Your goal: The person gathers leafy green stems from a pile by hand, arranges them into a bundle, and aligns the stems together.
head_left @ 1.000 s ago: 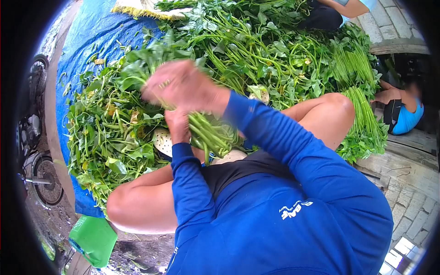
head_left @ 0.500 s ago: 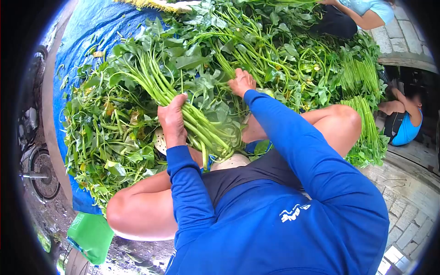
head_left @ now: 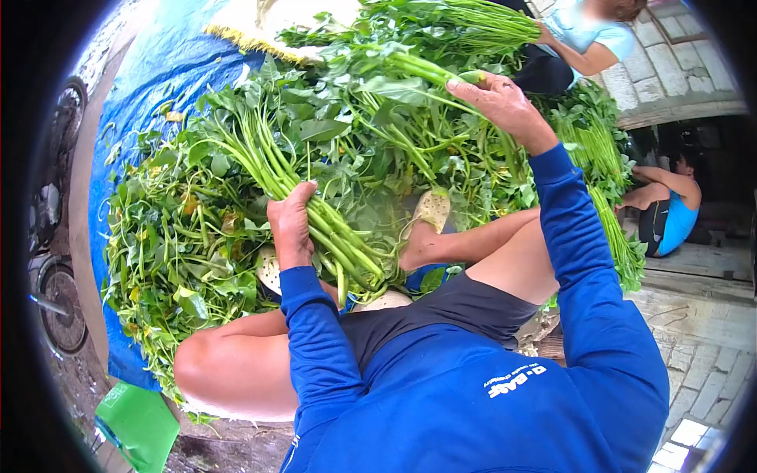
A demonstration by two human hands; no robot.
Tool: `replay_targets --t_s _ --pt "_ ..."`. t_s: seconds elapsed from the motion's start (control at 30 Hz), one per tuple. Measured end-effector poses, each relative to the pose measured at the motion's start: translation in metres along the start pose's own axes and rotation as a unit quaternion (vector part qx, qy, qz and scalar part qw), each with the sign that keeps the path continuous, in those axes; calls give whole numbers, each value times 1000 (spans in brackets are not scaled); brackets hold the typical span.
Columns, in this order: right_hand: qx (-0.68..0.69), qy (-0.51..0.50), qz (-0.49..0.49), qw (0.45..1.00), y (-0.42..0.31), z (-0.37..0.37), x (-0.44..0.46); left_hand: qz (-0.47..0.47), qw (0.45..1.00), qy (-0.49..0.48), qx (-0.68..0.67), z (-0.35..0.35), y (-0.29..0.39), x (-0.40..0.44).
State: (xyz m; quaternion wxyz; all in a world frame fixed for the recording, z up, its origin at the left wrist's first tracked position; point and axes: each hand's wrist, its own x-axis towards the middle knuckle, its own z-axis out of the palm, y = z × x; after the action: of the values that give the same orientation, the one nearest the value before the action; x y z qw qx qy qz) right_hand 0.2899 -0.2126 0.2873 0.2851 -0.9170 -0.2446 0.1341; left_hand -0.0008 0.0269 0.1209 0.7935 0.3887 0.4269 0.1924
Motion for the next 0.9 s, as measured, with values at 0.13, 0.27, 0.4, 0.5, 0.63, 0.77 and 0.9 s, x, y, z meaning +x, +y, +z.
replay_targets --t_s 0.13,0.27,0.4,0.5,0.63,0.77,0.9 --pt "-128 -73 13 989 6 -18 1 8 1000 -23 -3 -4 -5 -2" --pt "-310 -139 -71 938 24 -34 5 14 999 -31 24 -8 -4 -9" --pt "-274 -135 -25 952 18 -67 15 4 999 -38 24 -3 -2 -15" --pt "-142 -95 5 985 -34 -102 -13 -2 999 -49 11 0 3 -21" --pt "61 -62 55 995 -33 -112 -37 -25 997 -72 -14 1 -7 -14" --pt "168 -24 8 985 -25 -89 -58 -40 994 -97 -18 -2 -23 -6" --pt "313 40 -25 949 -13 -42 -70 -55 993 -102 -19 5 -22 -12"
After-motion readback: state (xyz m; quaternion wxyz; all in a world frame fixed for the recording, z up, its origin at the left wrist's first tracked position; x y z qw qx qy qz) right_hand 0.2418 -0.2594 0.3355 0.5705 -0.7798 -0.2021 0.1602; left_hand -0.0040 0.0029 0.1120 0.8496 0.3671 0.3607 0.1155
